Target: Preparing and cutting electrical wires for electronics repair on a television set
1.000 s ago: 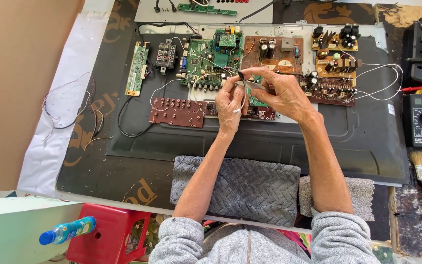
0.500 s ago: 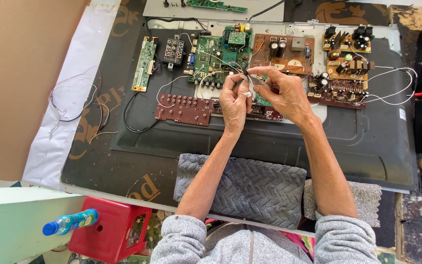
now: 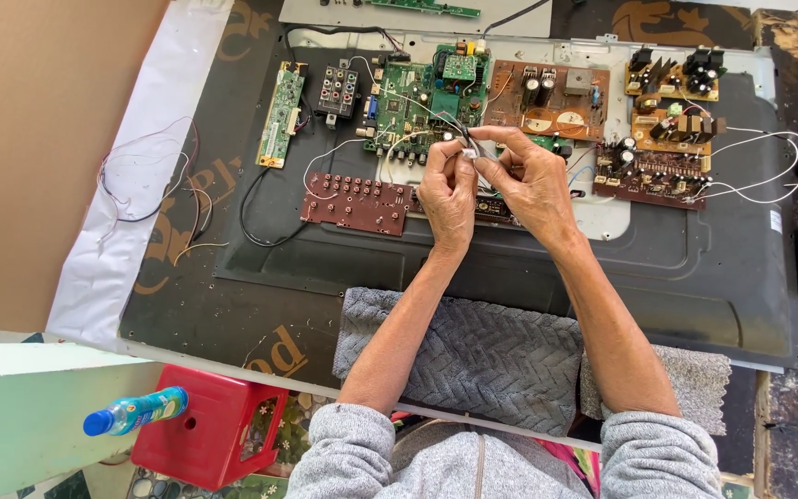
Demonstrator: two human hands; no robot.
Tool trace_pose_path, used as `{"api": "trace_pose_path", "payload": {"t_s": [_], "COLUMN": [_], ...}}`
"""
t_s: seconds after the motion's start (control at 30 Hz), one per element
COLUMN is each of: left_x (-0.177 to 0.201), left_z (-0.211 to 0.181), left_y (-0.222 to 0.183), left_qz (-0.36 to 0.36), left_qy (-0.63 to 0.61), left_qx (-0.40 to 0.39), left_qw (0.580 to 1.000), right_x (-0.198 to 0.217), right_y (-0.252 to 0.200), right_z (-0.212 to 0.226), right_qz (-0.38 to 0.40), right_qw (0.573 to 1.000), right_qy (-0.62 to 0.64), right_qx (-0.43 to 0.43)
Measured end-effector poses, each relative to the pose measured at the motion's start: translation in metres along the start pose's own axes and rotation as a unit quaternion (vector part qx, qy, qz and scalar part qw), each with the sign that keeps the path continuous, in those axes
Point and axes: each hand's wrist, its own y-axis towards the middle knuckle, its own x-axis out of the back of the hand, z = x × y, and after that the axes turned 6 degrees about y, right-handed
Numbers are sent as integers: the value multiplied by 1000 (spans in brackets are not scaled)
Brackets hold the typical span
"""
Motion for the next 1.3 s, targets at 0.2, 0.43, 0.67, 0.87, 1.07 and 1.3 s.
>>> {"api": "trace_pose_path", "payload": {"t_s": [0.2, 0.43, 0.67, 0.87, 1.07, 1.3], "left_x": [0, 1, 2, 2, 3, 7], "left_z": [9, 2, 6, 15, 10, -2], "left_y": [-4, -5, -5, -4, -5, -1], "left_qz": [-26, -32, -28, -26, -23, 41], "left_qy": [61, 82, 110, 154, 167, 87], "left_qx": [-23, -62, -105, -158, -184, -97], "left_qw": [998, 994, 988, 975, 968, 991], "right_x": [-2, -9, -11, -11, -11, -4], "right_y": [2, 3, 2, 2, 1, 5], "right_z": [-4, -12, -10, -8, -10, -17], "right_qz": [5, -16, -30, -36, -45, -28], "right_qw": [996, 988, 979, 971, 967, 986], "right_qy": [80, 132, 173, 202, 216, 148], "right_qx": [-49, -77, -102, -120, -126, -78]}}
